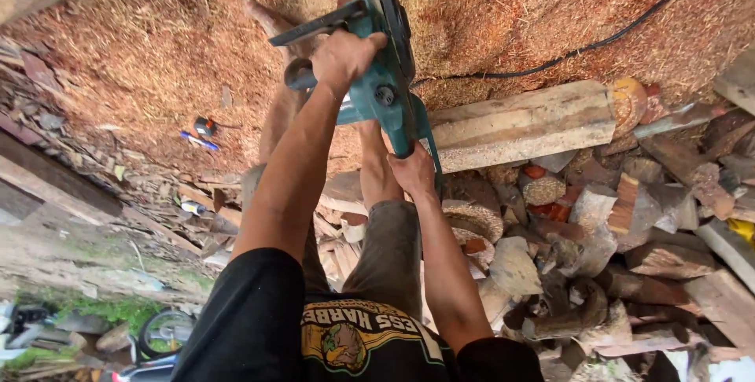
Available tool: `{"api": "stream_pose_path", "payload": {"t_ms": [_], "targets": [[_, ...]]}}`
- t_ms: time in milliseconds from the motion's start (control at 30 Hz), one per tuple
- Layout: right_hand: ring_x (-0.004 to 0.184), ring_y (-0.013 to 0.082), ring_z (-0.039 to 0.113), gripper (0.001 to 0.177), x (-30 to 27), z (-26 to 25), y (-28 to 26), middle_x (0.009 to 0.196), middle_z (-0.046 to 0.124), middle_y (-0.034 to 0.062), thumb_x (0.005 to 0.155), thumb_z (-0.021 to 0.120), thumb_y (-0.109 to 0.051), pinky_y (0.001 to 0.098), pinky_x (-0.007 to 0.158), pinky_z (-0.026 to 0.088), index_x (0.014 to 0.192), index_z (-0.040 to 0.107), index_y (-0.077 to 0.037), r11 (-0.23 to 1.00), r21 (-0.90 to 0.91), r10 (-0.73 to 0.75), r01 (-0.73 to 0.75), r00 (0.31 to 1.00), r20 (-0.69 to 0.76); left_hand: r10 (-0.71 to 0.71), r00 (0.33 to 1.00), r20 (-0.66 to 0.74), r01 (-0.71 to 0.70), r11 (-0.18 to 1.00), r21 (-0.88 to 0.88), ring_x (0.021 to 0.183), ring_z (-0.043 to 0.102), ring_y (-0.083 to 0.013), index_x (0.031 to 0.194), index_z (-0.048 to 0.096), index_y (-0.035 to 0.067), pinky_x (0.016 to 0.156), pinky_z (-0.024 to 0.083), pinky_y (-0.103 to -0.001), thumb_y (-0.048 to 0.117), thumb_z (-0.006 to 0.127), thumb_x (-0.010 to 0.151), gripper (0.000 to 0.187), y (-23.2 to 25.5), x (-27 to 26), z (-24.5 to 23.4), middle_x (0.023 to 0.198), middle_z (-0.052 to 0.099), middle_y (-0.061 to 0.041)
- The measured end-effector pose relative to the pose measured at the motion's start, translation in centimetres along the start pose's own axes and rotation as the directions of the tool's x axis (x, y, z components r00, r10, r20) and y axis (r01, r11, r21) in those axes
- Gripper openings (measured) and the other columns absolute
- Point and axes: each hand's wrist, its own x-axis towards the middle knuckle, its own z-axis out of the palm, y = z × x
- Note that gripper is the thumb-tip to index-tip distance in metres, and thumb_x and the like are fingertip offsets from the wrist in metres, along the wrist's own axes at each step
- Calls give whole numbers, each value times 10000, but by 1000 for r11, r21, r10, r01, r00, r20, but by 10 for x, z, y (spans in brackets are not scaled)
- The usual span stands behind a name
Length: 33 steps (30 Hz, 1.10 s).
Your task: Marking a wooden plank with a marker and tape measure and then cutting it with an electric chainsaw.
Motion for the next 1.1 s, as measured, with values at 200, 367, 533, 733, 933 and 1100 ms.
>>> {"api": "stream_pose_path", "payload": {"t_ms": [200, 367, 533, 733, 933, 1100], "targets": [[1031, 439, 699, 473, -2, -9, -8, 1056, 727, 277, 750, 760, -280, 491, 867, 571, 1126, 678, -5, 997, -38, 62, -62, 998, 8, -18, 1000, 18, 18, 1000, -26, 1162, 695, -352, 1120, 766, 17, 1019, 514, -414, 681, 626, 736, 779, 10, -13, -18, 1208, 729, -207], [1021, 436, 700, 443, -17, -10, 14, 1048, 730, 267, 727, 755, -245, 490, 866, 565, 1092, 694, -2, 996, -54, 69, -67, 997, 43, -27, 999, 39, 28, 999, -38, 1190, 662, -368, 1176, 729, 19, 1016, 504, -421, 679, 655, 723, 804, -3, -23, 3, 1245, 695, -220], [1016, 422, 710, 435, -32, -12, 30, 1044, 730, 258, 718, 762, -229, 481, 871, 570, 1075, 695, 11, 995, -33, 100, -98, 992, 75, -42, 996, 77, 43, 999, -11, 1214, 648, -364, 1190, 732, 36, 1026, 498, -425, 682, 670, 708, 808, -4, -37, 14, 1277, 681, -209], [1000, 411, 715, 416, -38, -12, 38, 1025, 740, 249, 723, 761, -228, 476, 871, 567, 1057, 704, 12, 994, -40, 106, -103, 991, 87, -54, 994, 95, 56, 998, -18, 1214, 652, -356, 1209, 717, 25, 1029, 497, -414, 684, 678, 701, 833, -10, -38, 27, 1279, 681, -212], [990, 415, 714, 438, -39, -10, 48, 1014, 739, 247, 714, 769, -228, 477, 864, 567, 1072, 697, 14, 994, -38, 105, -102, 992, 70, -37, 997, 64, 38, 999, -16, 1219, 642, -360, 1212, 715, 28, 1032, 489, -417, 673, 674, 696, 827, -13, -39, 38, 1279, 679, -212], [963, 392, 728, 424, -40, -12, 56, 999, 748, 226, 711, 754, -199, 473, 852, 569, 1083, 698, -3, 992, -24, 127, -125, 988, 91, -29, 996, 84, 30, 999, -15, 1210, 643, -376, 1192, 715, -1, 1020, 487, -432, 660, 665, 707, 820, -17, -39, 50, 1261, 680, -233]]}}
